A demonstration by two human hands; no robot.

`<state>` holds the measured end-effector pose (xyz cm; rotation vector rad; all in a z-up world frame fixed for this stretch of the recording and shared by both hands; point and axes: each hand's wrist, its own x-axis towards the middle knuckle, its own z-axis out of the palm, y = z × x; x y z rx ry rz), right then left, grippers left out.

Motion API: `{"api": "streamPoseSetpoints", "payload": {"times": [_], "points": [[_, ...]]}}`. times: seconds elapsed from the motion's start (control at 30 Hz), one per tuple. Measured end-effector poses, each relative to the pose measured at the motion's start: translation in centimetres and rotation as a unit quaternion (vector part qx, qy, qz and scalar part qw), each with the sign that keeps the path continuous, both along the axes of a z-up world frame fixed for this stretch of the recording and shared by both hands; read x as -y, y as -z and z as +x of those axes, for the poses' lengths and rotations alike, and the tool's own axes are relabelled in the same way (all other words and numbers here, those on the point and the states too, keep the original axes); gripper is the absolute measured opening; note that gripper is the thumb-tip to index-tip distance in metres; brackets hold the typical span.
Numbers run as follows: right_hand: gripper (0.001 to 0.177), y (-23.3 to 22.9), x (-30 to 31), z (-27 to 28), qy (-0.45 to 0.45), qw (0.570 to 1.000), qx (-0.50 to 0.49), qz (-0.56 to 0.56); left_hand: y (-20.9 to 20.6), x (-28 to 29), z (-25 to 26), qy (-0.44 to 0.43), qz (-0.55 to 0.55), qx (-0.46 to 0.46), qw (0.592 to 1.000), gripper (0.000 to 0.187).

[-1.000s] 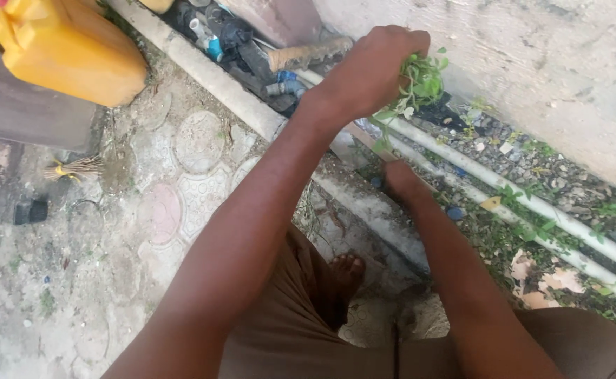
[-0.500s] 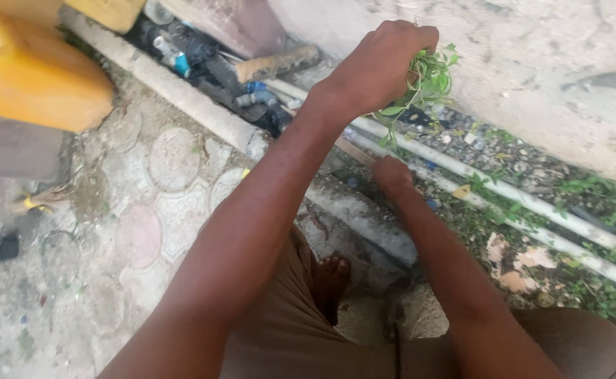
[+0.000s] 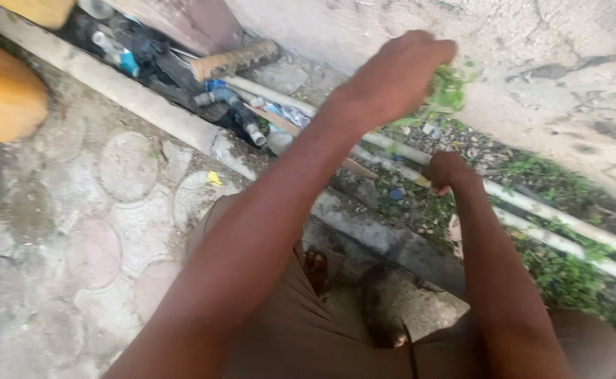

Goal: Pulling weeds and clearing debris from a narrow drainage area next to a wall and pipes.

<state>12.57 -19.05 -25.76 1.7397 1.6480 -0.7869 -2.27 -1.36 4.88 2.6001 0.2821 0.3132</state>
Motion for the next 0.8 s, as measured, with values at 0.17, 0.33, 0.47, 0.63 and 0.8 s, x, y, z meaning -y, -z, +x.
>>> {"api": "streamPoseSetpoints", "payload": {"times": [0.17,0.33,0.47,0.63,0.8], "points": [[0.024,-0.2,3.2,-4.1,0.320,0.923,-0.212,0.015,0.6,2.0,2.7,0.006,0.037,0.029,0.999,0.036],[0.049,0.8,2.0,-9.1,0.213,0.961,-0.174,0.009,-0.4,2.4,3.0,0.007,0.044,0.005,0.999,0.032],[0.055,4.0,1.4,-11.1,0.168,0.973,-0.122,0.099,0.0,2.7,2.2,0.016,-0.025,0.022,0.999,0.020],[0.034,6.2,1.7,-11.7,0.053,0.995,-0.012,0.084,-1.2,2.7,1.0,-0.026,-0.236,-0.044,0.970,0.027],[0.023,12.1,2.2,-9.7,0.073,0.987,-0.036,0.138,-0.3,2.0,0.8,0.019,0.047,0.058,0.997,0.030]]}}
